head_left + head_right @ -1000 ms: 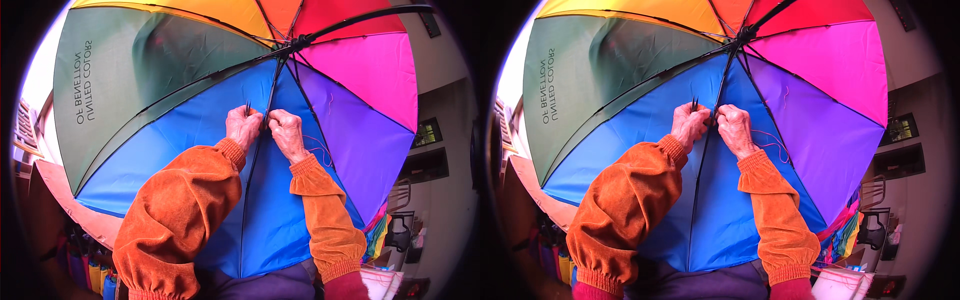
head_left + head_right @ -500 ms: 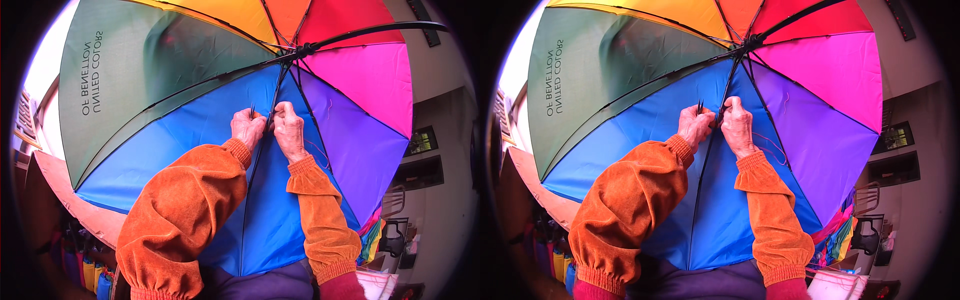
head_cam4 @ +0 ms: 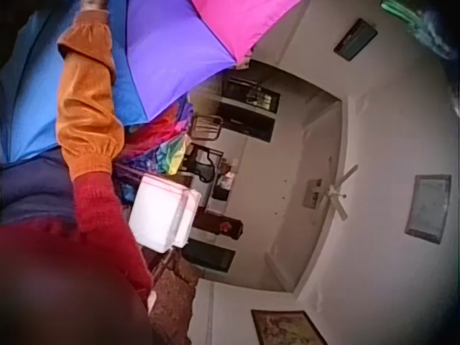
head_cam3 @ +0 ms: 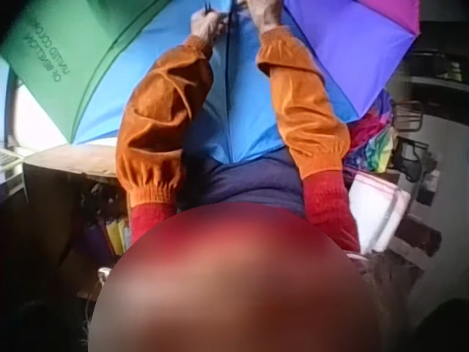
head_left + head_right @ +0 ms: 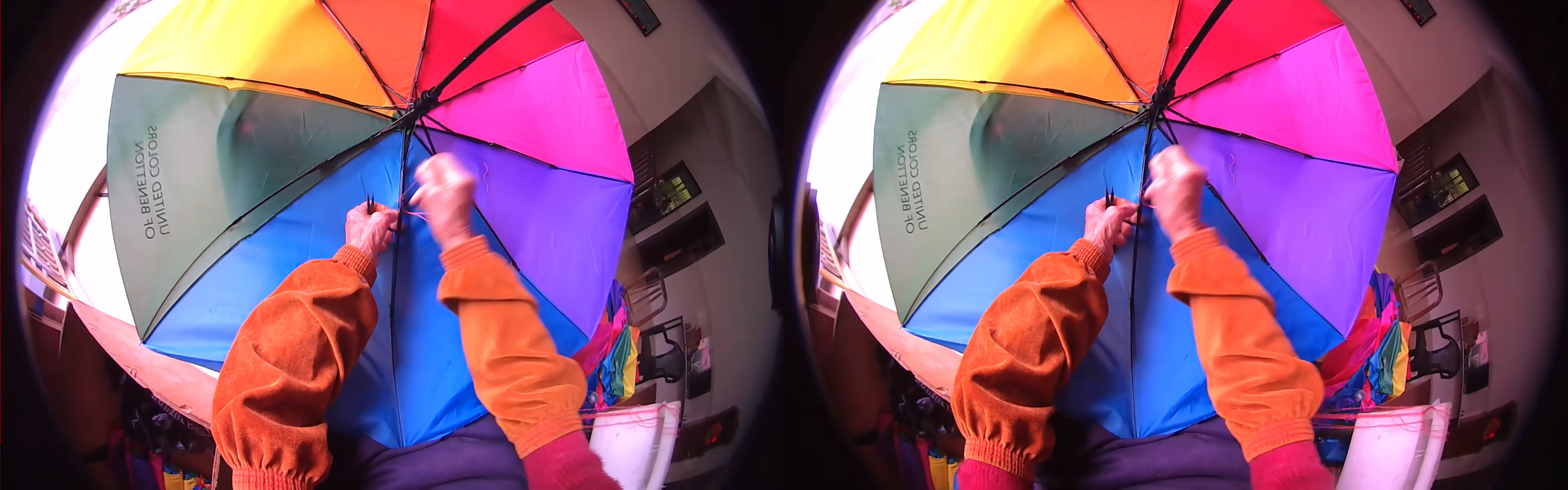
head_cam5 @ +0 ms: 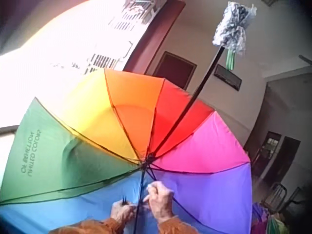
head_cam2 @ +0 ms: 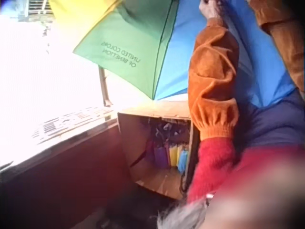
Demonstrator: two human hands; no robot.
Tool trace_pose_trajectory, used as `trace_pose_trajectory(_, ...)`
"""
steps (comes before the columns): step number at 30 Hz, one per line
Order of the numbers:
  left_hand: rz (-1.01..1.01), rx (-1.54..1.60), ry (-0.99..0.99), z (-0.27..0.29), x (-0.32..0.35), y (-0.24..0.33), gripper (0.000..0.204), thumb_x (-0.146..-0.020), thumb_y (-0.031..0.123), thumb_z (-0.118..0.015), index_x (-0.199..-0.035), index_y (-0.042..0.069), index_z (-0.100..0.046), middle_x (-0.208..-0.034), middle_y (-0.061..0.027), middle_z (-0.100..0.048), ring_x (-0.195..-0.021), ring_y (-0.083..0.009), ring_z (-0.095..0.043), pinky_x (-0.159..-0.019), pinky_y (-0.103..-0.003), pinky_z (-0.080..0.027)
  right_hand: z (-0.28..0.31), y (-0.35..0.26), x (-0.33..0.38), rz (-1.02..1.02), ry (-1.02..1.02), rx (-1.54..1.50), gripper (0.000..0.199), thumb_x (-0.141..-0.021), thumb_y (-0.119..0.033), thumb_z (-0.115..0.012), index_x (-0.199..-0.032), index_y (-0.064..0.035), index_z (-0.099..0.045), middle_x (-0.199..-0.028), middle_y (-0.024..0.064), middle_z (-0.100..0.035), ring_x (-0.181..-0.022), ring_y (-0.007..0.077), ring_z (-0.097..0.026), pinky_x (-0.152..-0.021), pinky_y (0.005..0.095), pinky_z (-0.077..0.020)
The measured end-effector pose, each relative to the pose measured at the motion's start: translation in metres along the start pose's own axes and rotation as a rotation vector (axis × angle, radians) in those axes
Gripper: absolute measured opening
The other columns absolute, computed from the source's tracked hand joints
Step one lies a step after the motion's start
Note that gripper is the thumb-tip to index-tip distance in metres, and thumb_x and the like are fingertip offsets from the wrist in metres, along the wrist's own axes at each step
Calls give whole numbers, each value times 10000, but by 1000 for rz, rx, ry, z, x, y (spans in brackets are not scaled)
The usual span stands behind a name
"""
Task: Repairing colorful umbrellas by threading the fabric onto the metal ribs.
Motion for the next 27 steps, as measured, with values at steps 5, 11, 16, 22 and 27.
trace_pose_trajectory(5, -332, -388, 30, -13, -6, 14, 120, -736, 126, -601, -792, 28, -559, -560, -64, -533, -467, -150, -498, -419, -283, -385, 149, -95, -84, -125, 19, -514, 121, -839, -87, -485, -725, -61, -456, -579, 39, -495, -421, 117, -443, -387, 273, -425)
trace_pose_trajectory(11, -1208, -881, 46, -34, 16, 44, 141, -734, 130, -602, -844, 47, -571, -576, -119, -550, -521, -199, -543, -542, -344, -454, 373, -182, -130, 51, 178, -378, 303, -863, -85, -497, -614, -124, -329, -529, -58, -246, -441, 57, -208, -446, 218, -240)
trace_pose_trajectory(16, -782, -453, -64, -10, -15, 32, 116, -751, 145, -602, -800, 44, -574, -573, -82, -552, -460, -162, -489, -452, -314, -423, 319, -94, -109, -121, 353, -348, 116, -855, -92, -526, -766, -31, -484, -620, 38, -469, -530, 107, -475, -509, 254, -455)
trace_pose_trajectory(22, -62, 48, -11, 8, -14, 18, 112, -780, 153, -599, -739, 56, -559, -609, -14, -540, -436, -61, -405, -359, -205, -302, 66, -4, -10, -288, -359, 17, 165, -837, -153, -569, -722, -36, -556, -606, -1, -483, -437, 70, -476, -370, 233, -430)
trace_pose_trajectory(27, -57, 114, -72, 5, -10, 21, 115, -774, 152, -607, -728, 63, -552, -611, -6, -534, -441, -50, -402, -354, -191, -283, -20, 6, 21, 500, -529, 611, 48, -715, -36, -544, -710, 0, -575, -658, 142, -570, -583, 273, -573, -537, 362, -484)
Point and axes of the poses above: each hand's wrist, its own x-axis away from the middle knuckle, its own z-axis out of the back of the hand, y = z × x, the point moved 5 cm from there along -x, towards the middle knuckle
